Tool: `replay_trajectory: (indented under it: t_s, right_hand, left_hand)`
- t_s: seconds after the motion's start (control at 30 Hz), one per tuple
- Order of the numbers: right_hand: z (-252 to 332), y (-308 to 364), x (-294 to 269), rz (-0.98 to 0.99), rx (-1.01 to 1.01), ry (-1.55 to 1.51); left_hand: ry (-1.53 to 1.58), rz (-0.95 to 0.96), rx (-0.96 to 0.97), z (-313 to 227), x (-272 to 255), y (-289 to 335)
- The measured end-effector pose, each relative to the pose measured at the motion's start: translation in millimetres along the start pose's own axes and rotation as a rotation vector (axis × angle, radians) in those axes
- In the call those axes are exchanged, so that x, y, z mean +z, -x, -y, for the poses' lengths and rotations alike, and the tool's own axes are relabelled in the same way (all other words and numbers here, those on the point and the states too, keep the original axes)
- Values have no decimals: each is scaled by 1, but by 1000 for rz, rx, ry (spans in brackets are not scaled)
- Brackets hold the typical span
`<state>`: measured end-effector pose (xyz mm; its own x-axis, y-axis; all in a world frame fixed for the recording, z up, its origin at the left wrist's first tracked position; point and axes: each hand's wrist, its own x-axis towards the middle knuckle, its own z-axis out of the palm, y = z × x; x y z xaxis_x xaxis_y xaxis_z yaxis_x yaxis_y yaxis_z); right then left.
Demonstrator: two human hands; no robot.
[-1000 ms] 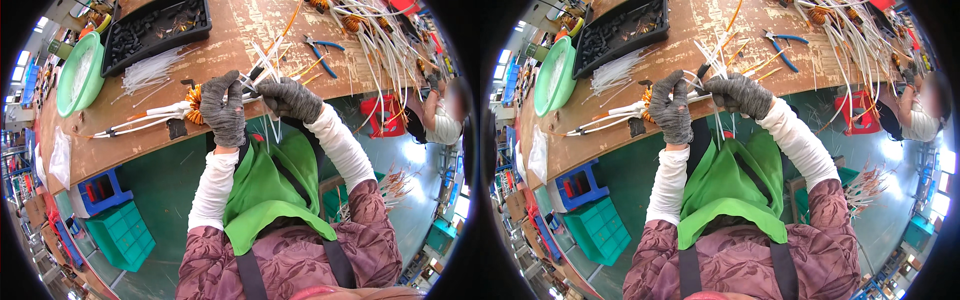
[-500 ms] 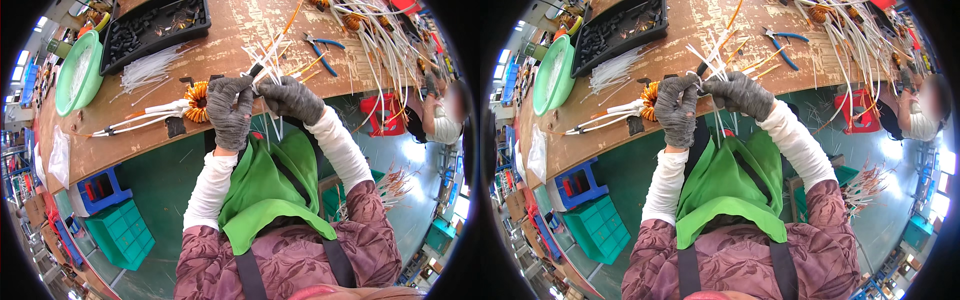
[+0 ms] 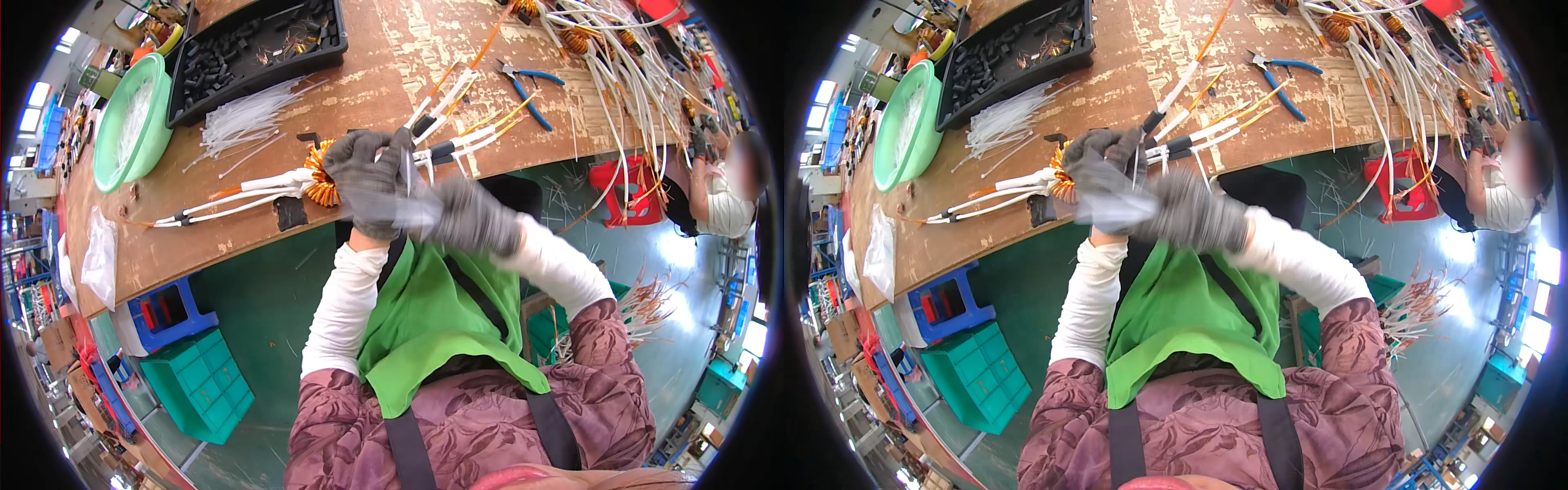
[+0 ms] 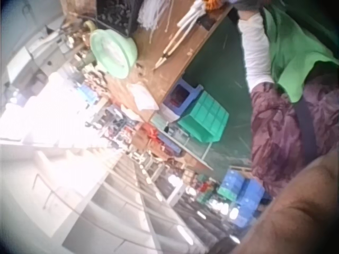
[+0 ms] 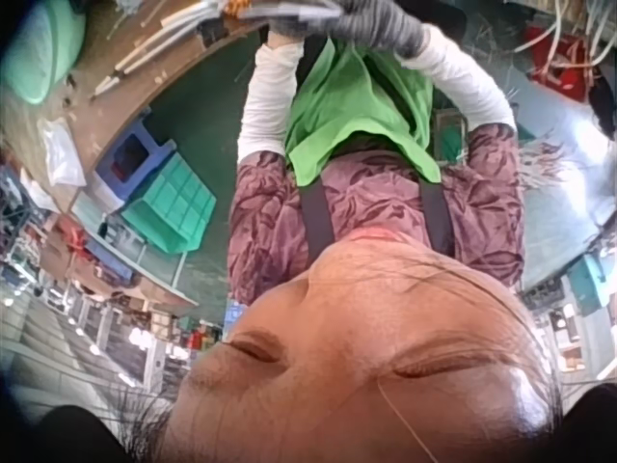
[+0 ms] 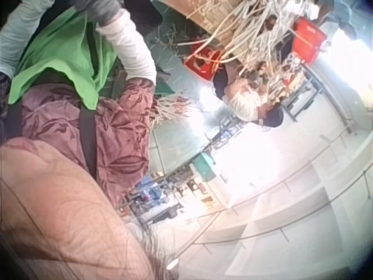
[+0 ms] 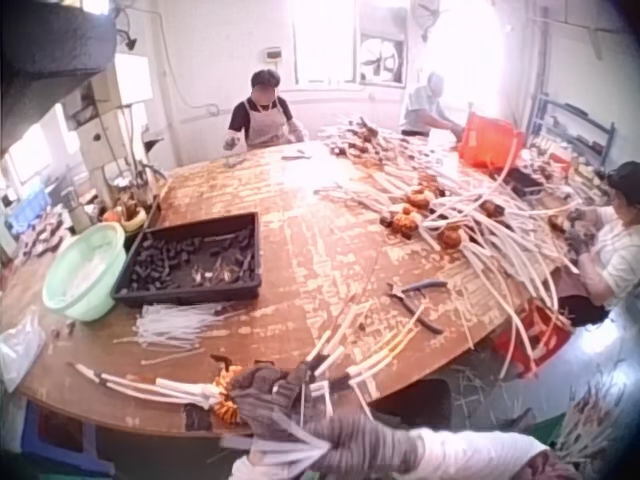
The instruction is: Assembling electronic components using wires, copper coils, and zip ties at a factory workstation.
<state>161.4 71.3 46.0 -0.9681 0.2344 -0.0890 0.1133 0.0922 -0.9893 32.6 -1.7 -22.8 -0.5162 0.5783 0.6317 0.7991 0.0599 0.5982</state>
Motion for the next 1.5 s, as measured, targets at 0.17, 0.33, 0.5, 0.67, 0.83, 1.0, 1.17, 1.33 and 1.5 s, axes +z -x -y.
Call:
replay_trajectory:
  t_s: [0.17, 0.33, 0.5, 0.67, 0.83, 1.0, 1.17, 1.33, 1.5]
  right_hand:
    - [18, 15, -12, -57, 56, -273]
    - [3, -5, -67, -479, 233, -198]
    - [-6, -33, -39, -455, 157, -311]
    - [12, -20, -47, -335, 182, -271]
    - [2, 1, -50, -269, 183, -304]
    - [6, 6, -41, -231, 116, -229]
    - [2, 11, -40, -146, 132, -256]
    - [3, 11, -57, -280, 25, -286]
    - [0, 7, -68, -341, 138, -398]
  left_hand:
    - [162, 43, -47, 14, 5, 1]
    - [-216, 155, -25, 10, -48, -18]
    - [-280, 186, 15, 15, -48, -16]
    - [-235, 190, -23, 17, -56, -17]
    - [-15, 230, -82, -7, -60, -41]
    - [543, 368, -330, -48, -35, -58]
    - [932, 522, -718, -55, -24, -65]
    - [919, 76, -612, -24, -36, -71]
    - [560, -22, -397, -12, -41, -91]
